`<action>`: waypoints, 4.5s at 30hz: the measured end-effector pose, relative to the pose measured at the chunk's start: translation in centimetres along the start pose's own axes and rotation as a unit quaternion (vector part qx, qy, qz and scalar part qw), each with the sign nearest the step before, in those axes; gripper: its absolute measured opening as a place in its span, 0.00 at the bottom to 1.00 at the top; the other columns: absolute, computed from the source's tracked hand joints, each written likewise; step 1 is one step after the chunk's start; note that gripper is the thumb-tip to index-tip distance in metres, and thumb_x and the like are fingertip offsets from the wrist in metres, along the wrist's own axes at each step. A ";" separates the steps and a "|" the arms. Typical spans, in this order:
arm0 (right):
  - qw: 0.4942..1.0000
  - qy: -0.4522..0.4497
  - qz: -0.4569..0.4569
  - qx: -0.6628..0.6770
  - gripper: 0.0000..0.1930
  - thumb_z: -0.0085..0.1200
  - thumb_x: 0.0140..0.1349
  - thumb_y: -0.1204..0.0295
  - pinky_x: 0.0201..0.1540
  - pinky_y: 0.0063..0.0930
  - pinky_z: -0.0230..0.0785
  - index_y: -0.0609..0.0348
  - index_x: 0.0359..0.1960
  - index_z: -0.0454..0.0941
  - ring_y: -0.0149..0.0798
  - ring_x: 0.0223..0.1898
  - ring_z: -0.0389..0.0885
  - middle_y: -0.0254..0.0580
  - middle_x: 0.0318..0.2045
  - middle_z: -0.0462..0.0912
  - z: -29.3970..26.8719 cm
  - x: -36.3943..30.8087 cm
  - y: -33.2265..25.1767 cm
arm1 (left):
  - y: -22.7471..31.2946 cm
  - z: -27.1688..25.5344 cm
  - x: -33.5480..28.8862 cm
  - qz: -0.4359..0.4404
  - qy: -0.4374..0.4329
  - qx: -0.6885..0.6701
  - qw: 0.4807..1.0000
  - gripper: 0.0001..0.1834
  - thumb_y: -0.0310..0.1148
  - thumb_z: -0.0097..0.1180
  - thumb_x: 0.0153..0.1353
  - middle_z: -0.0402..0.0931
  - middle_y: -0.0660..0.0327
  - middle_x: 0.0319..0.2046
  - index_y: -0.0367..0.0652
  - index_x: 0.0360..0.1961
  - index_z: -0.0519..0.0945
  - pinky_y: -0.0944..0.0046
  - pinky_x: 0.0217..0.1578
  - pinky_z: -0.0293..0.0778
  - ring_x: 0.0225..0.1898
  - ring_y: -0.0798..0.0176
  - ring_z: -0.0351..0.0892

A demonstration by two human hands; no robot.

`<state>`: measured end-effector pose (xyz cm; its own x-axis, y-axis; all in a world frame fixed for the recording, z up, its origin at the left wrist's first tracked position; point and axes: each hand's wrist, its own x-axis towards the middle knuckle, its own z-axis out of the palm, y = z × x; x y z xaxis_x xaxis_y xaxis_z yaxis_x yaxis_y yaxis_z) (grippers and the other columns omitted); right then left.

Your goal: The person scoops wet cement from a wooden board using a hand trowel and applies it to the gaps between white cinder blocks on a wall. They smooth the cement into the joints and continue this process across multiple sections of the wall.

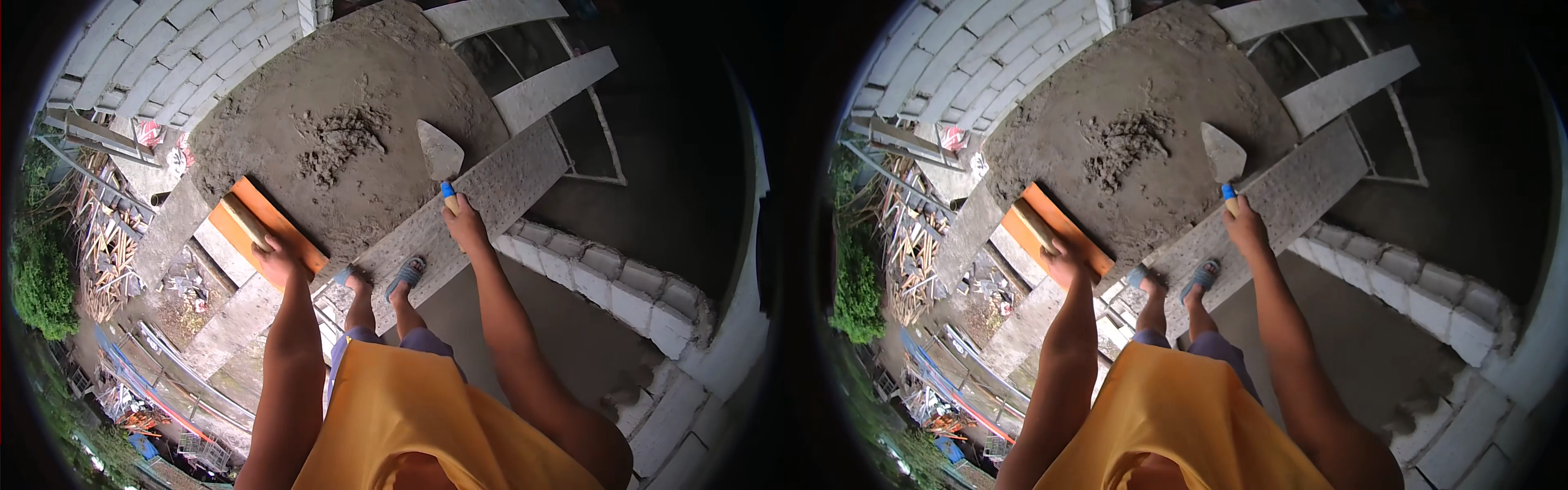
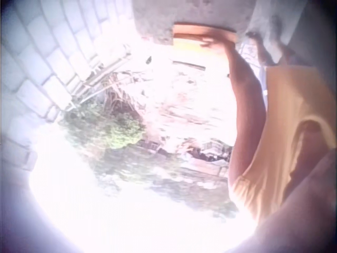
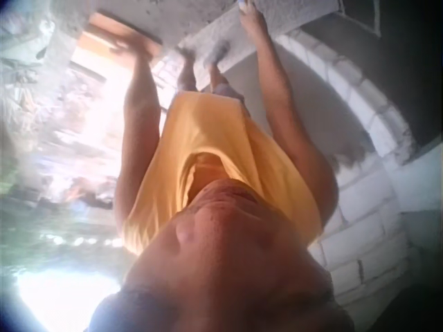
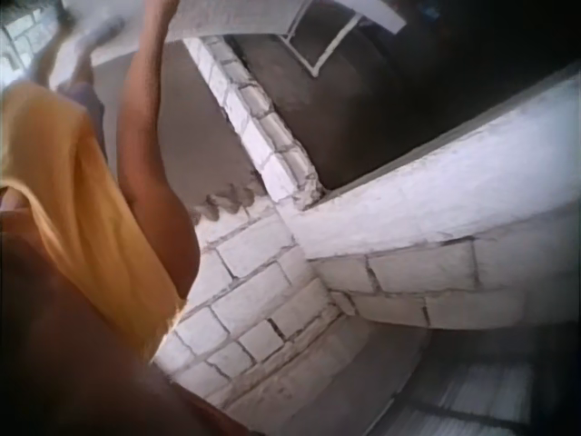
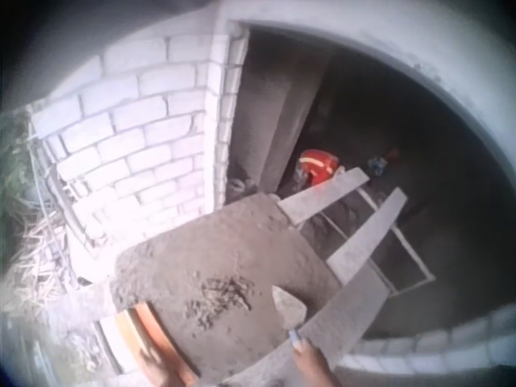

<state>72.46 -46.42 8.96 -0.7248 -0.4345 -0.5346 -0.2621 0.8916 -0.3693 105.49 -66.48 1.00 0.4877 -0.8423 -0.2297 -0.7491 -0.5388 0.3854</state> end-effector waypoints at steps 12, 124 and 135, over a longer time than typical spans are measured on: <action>0.987 -0.032 0.004 0.155 0.21 0.59 0.66 0.57 0.31 0.40 0.74 0.58 0.54 0.74 0.46 0.26 0.83 0.49 0.31 0.83 -0.7 6.8 -5.3 | -0.7 0.7 0.7 0.011 0.000 -0.012 1.000 0.31 0.55 0.49 0.70 0.84 0.43 0.46 0.44 0.64 0.73 0.41 0.41 0.77 0.44 0.36 0.83; 0.962 -0.059 -0.203 -0.172 0.24 0.58 0.63 0.59 0.45 0.57 0.75 0.60 0.54 0.66 0.69 0.45 0.82 0.68 0.41 0.83 -3.7 15.2 -9.2 | 0.1 0.5 0.7 -0.033 -0.002 -0.008 0.999 0.32 0.58 0.49 0.69 0.84 0.47 0.48 0.51 0.66 0.73 0.44 0.45 0.77 0.47 0.38 0.83; 0.924 -0.066 -0.233 -0.294 0.20 0.54 0.66 0.65 0.41 0.59 0.77 0.58 0.56 0.64 0.65 0.37 0.86 0.63 0.35 0.86 7.2 3.2 -3.4 | -0.7 1.2 0.6 -0.019 0.024 -0.014 0.999 0.31 0.58 0.52 0.67 0.85 0.47 0.46 0.52 0.64 0.75 0.44 0.42 0.79 0.44 0.40 0.85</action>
<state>75.61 -51.80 3.02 -0.3719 -0.7666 -0.5234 -0.8560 0.5014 -0.1261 105.77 -66.65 -0.50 0.5377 -0.8186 -0.2020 -0.7164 -0.5699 0.4023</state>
